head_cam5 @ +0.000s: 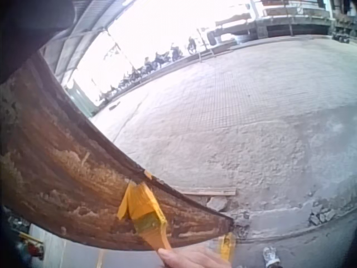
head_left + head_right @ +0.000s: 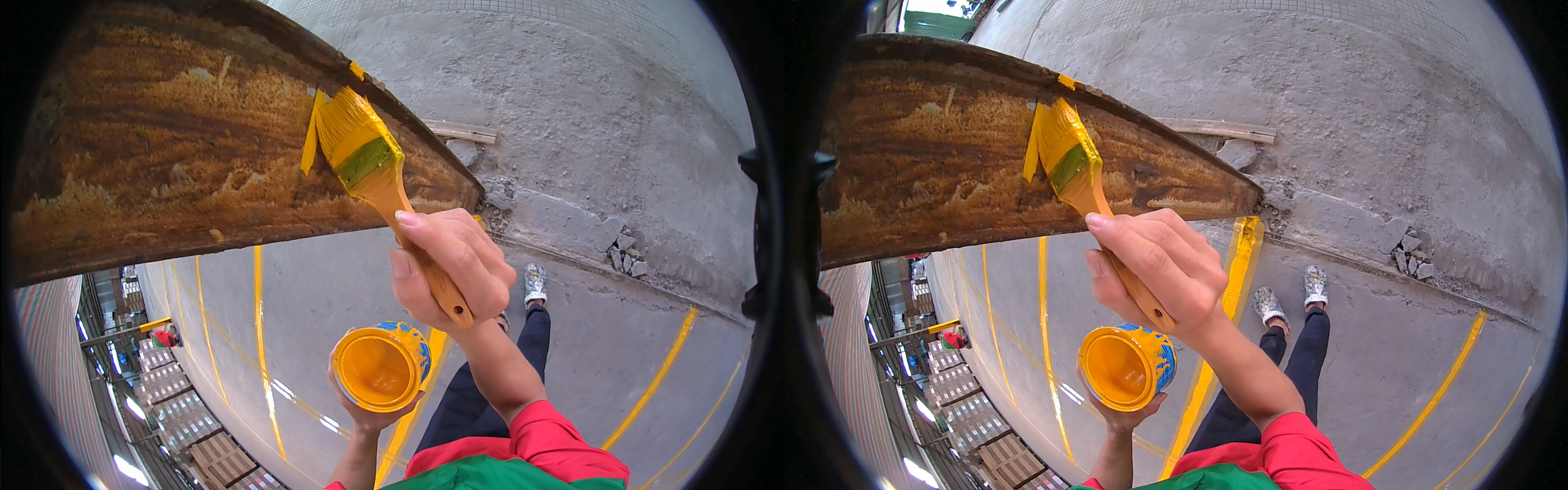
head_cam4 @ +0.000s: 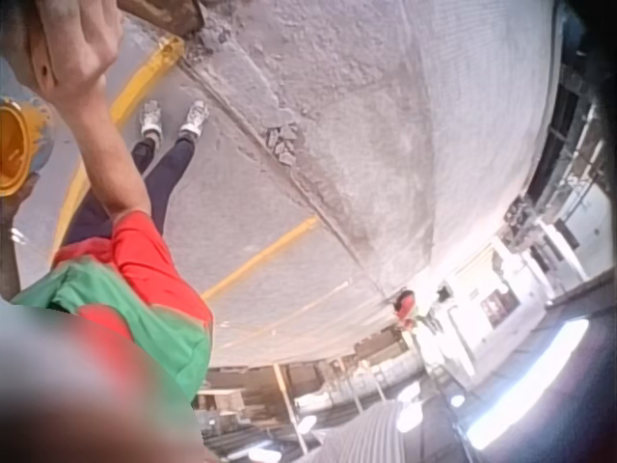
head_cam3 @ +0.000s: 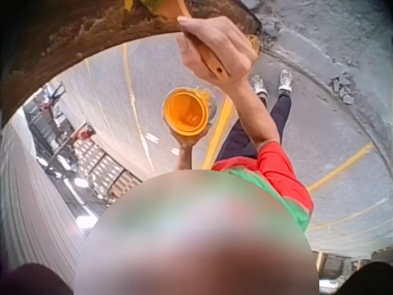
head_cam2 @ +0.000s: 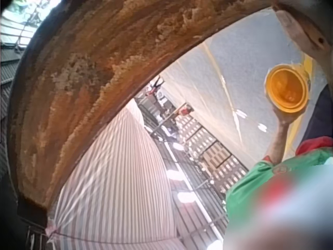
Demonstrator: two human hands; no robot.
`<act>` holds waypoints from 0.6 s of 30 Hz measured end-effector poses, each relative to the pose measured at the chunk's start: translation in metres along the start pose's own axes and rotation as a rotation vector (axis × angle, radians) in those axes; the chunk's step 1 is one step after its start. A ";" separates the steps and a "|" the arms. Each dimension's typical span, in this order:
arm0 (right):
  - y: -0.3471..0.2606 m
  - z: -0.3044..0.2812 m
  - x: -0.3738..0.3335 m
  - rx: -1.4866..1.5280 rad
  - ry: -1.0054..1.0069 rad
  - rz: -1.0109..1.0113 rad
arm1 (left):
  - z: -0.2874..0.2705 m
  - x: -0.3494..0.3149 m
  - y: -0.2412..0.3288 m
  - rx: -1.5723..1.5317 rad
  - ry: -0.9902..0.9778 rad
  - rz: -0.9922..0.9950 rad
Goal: The person paints a yellow metal pole with yellow paint using a brush. They dip the brush into a paint can, apply paint to the pole, and repeat the process while walking through a warehouse.
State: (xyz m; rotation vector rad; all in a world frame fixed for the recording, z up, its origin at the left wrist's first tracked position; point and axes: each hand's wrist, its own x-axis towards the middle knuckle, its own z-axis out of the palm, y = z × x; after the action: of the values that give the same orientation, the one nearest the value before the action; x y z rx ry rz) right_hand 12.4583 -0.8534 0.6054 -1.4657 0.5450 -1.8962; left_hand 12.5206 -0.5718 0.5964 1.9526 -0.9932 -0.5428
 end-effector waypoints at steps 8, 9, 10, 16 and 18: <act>-0.006 -0.012 0.000 0.066 -0.068 0.028 | 0.002 0.002 0.001 0.013 -0.023 0.026; -0.006 -0.013 0.001 0.081 -0.084 0.030 | 0.002 0.002 0.003 0.005 -0.018 0.018; -0.006 -0.015 0.001 0.096 -0.093 0.039 | 0.003 0.002 0.004 -0.021 -0.017 0.022; -0.007 -0.024 0.004 0.171 -0.140 0.080 | 0.007 0.005 0.010 0.005 -0.038 0.027; -0.007 -0.026 0.005 0.191 -0.151 0.100 | 0.008 0.006 0.012 -0.005 -0.037 0.028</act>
State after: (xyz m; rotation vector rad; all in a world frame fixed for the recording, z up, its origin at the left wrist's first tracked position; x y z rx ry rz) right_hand 12.4308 -0.8544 0.6060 -1.4152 0.3496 -1.6948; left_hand 12.5133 -0.5846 0.6022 1.9277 -1.0400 -0.5661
